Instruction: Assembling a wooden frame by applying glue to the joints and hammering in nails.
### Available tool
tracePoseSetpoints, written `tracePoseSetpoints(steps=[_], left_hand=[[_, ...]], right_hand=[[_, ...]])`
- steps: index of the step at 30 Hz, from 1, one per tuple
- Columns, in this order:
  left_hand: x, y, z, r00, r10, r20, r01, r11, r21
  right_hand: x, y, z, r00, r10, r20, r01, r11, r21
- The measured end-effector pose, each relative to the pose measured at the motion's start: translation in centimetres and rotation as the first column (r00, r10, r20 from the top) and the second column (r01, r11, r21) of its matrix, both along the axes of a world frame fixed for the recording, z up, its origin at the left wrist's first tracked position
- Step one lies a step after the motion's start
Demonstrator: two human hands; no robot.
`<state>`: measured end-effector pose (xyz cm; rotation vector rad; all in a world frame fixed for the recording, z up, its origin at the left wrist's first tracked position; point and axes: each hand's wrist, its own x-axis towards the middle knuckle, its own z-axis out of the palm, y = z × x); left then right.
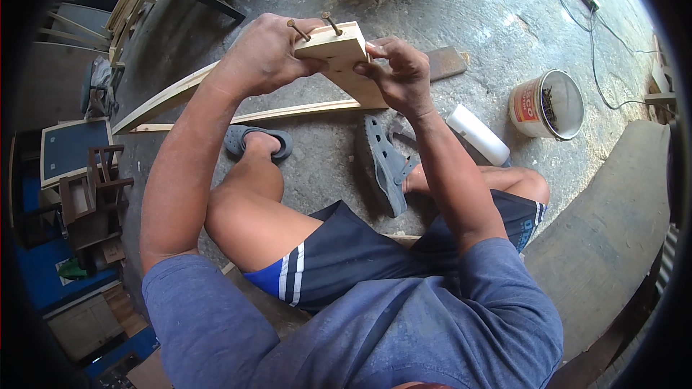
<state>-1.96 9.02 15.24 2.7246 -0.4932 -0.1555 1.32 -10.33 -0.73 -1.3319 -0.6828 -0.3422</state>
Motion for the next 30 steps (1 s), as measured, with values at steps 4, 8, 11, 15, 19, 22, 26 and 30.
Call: tracePoseSetpoints(steps=[4,8,11,15,19,22,26,30], left_hand=[[0.0,0.1,-0.1,0.997,-0.05,0.051,0.047,0.997,0.062],[0.1,1.0,0.9,0.983,0.015,-0.181,-0.008,0.999,0.035],[0.8,2.0,1.7,0.739,0.17,-0.652,-0.163,0.984,0.071],[2.3,2.8,1.3,0.547,-0.114,-0.83,-0.109,0.973,-0.205],[3.5,3.2,0.2,0.362,-0.23,-0.903,-0.148,0.942,-0.3],[3.7,3.4,-0.3,0.34,-0.26,-0.904,-0.159,0.931,-0.327],[3.4,3.6,-0.3,0.305,-0.26,-0.916,-0.235,0.912,-0.337],[3.3,3.7,-0.1,0.297,-0.196,-0.935,-0.382,0.873,-0.304]], right_hand=[[0.0,-0.2,0.0,1.0,0.005,0.014,-0.004,1.0,-0.019],[-0.6,-0.4,0.0,0.999,0.041,0.014,-0.042,0.999,0.003],[-1.2,-0.4,-0.1,0.995,0.08,0.055,-0.083,0.995,0.057],[-1.6,-0.3,-0.1,0.999,0.028,0.034,-0.03,0.999,0.044],[-1.6,-0.3,0.1,0.998,0.044,0.042,-0.047,0.996,0.08],[-1.6,-0.5,0.1,0.997,0.023,0.068,-0.026,0.999,0.038],[-1.6,-0.8,0.1,0.997,0.024,0.074,-0.023,0.999,-0.025],[-1.6,-0.3,-0.2,0.998,0.021,0.061,-0.023,0.999,0.031]])
